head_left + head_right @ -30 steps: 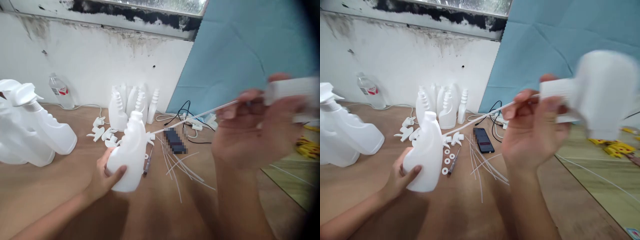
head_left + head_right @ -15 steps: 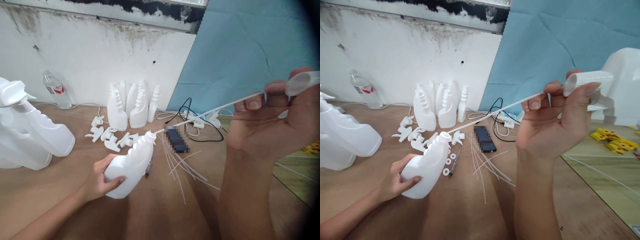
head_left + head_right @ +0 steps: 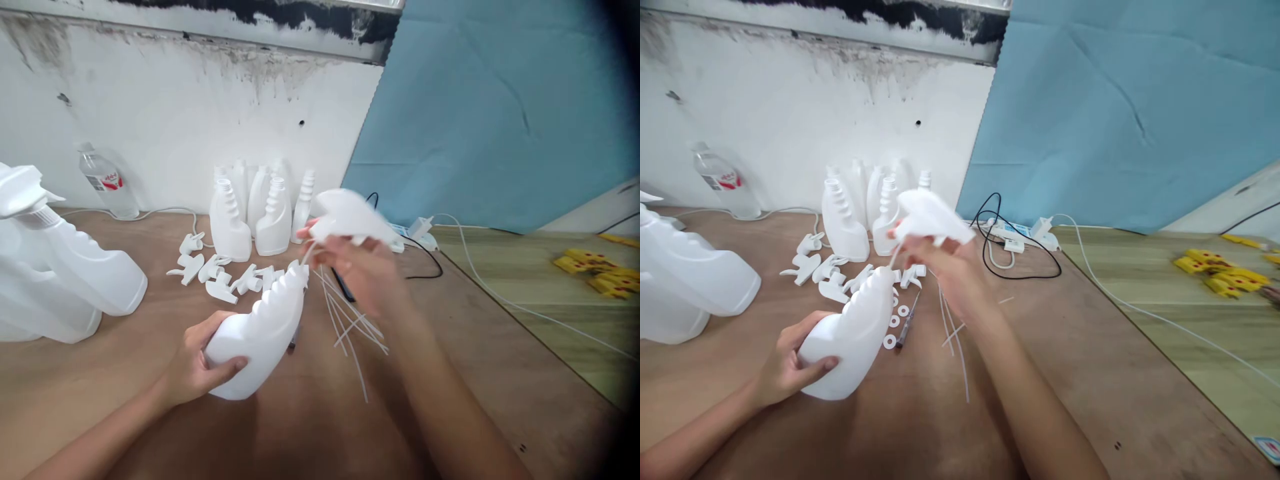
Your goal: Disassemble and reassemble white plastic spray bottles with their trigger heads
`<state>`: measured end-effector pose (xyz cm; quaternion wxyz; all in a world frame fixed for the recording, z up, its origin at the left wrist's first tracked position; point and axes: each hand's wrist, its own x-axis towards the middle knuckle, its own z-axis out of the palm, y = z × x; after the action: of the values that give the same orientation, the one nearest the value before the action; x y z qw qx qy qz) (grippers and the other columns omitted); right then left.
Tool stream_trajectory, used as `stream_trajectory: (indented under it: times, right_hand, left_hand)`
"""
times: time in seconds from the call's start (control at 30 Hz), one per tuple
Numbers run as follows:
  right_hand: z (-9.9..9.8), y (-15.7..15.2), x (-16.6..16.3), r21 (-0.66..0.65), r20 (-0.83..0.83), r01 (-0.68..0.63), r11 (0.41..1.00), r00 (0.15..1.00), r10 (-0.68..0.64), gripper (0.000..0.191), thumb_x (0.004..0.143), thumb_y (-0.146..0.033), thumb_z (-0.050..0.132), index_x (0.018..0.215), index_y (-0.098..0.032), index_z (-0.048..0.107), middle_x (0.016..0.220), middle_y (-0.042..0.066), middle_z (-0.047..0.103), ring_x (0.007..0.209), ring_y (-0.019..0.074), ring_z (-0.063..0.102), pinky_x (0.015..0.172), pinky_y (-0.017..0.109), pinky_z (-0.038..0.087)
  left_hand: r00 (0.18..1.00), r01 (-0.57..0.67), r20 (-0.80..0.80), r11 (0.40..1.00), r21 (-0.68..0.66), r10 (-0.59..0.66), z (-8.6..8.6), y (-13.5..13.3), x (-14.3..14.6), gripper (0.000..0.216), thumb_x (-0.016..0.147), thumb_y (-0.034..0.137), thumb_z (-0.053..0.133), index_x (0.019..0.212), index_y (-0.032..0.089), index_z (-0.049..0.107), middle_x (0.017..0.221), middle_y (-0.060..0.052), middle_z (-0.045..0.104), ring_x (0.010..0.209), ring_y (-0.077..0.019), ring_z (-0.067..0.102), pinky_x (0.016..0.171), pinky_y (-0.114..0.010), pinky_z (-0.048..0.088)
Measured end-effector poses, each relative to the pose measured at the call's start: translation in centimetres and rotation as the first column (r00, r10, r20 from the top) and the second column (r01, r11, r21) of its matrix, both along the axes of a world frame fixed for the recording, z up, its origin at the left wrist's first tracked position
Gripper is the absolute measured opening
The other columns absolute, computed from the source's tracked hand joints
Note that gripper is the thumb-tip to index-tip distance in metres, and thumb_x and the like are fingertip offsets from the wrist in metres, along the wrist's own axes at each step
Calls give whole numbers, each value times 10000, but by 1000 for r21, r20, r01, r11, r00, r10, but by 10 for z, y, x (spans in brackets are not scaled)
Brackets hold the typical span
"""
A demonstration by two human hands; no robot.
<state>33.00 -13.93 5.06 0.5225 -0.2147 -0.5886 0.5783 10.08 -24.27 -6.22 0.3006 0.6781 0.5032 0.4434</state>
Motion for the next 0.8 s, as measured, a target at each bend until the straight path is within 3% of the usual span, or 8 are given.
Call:
stream_trajectory:
  times: [0.1, 0.17, 0.37, 0.5, 0.67, 0.8]
  right_hand:
    - [-17, -7, -18, -134, 88, -227, 965, 967, 240, 199, 823, -307, 665, 969, -174, 694, 997, 83, 698, 888, 210, 647, 774, 350, 511]
    - [-24, -9, -24, -188, 73, -302, 935, 945, 320, 235, 858, -345, 619, 944, -144, 703, 994, 104, 701, 904, 220, 649, 790, 357, 516]
    - [-31, -6, -25, -155, -11, -298, 942, 954, 300, 285, 783, -326, 701, 1024, -174, 679, 991, 83, 714, 948, 234, 644, 830, 388, 519]
    - [-29, -5, -24, -185, 59, -317, 930, 941, 332, 204, 766, -298, 710, 898, -143, 691, 889, 88, 706, 832, 225, 653, 749, 358, 520]
    - [-30, -9, -28, -153, 179, -229, 961, 950, 254, 168, 816, -320, 654, 786, -156, 670, 784, 57, 663, 735, 193, 616, 671, 312, 481]
    - [-32, -12, -33, -192, 34, -307, 932, 947, 319, 134, 825, -310, 635, 863, -183, 659, 863, 57, 654, 835, 202, 607, 749, 336, 493]
  left_hand:
    - [999, -35, 26, 999, -31, 36, 1, 0, 0, 362, 751, 382, 648, 1038, 173, 580, 846, -23, 652, 705, -150, 576, 627, -225, 454]
    - [997, -50, 55, 997, -55, 53, 2, -1, 1, 368, 741, 393, 648, 1025, 168, 582, 829, -23, 649, 697, -153, 571, 623, -228, 454]
    - [987, -30, 152, 987, -157, 54, 2, -2, 3, 401, 734, 427, 638, 1024, 157, 582, 805, -18, 635, 688, -154, 563, 605, -225, 444]
    - [988, -11, 153, 987, -160, 36, -3, -3, 4, 399, 724, 415, 652, 1020, 156, 582, 817, -24, 635, 701, -158, 557, 629, -234, 444]
    - [986, 25, 166, 980, -196, 9, -7, -4, 8, 421, 732, 446, 645, 1032, 160, 574, 832, -31, 631, 720, -165, 557, 638, -243, 447]
    - [987, 13, 161, 971, -237, 26, -6, -4, 9, 443, 746, 473, 623, 1052, 159, 562, 845, -37, 634, 724, -171, 564, 632, -247, 448]
